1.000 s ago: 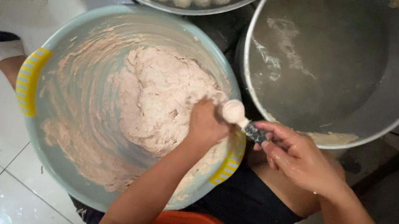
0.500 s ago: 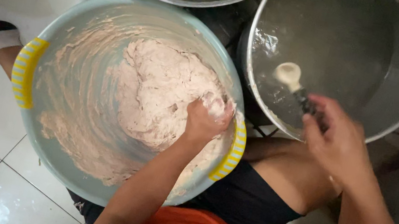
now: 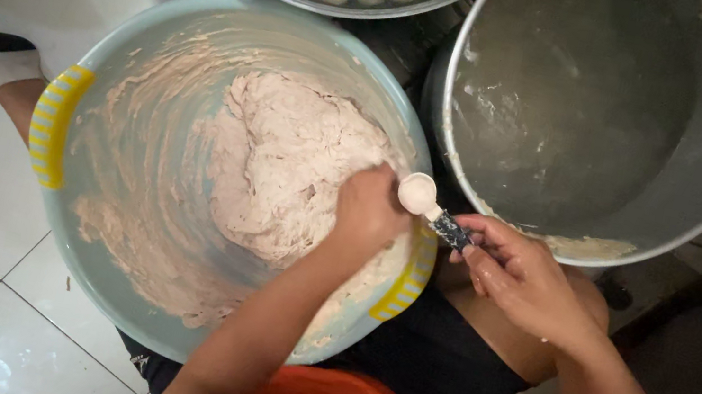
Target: The person sits on the floor beside a large basin of dough, pinches off portions and rolls them into balls by hand. They use a scoop in the other hand to drop each finished ball into a water-filled basin, where many already-formed balls accumulate.
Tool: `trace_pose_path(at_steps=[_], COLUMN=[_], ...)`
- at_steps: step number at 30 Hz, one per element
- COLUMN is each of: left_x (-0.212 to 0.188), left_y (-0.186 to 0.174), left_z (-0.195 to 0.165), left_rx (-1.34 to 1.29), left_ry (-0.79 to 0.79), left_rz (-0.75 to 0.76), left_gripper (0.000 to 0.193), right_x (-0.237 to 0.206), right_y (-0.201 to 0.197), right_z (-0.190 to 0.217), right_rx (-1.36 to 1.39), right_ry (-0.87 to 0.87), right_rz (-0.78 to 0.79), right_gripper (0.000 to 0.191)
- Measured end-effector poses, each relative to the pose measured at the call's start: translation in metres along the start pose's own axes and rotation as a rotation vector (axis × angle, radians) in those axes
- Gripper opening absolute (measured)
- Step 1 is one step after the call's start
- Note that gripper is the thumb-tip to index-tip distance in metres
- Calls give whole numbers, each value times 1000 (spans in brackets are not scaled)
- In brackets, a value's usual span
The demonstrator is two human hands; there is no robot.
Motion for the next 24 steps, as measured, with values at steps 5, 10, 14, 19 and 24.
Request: trace_pose_path(at_steps=[5, 10, 14, 19, 24], left_x=[16, -4, -13, -11, -10], left_y=[-14, -10, -11, -13, -14], left_z=[52, 56, 35, 3, -17], left_rx=[320, -14, -317, -184, -226], left_ry=[-33, -18, 83, 376, 462], left_rz=[1, -158, -206, -307, -481], left_gripper=[74, 58, 42, 15, 11], right_x=[12, 33, 48, 43, 6], right_y=[-33, -55, -55, -60, -49], right_z=[-2, 10, 17, 25, 22], right_rx=[-63, -379, -760, -805, -425], right_ry=[26, -91, -62, -162, -149], right_rz=[-59, -413, -620, -685, -597], right_gripper=[40, 40, 45, 38, 32])
Point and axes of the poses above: each hand's wrist, its own x-axis towards the middle knuckle, its own y-axis out of the palm, z = x × y, the point moved 1 cm from there along x, towards the middle knuckle, and after that the axes turned 11 degrees about y, right-handed, at the moved point
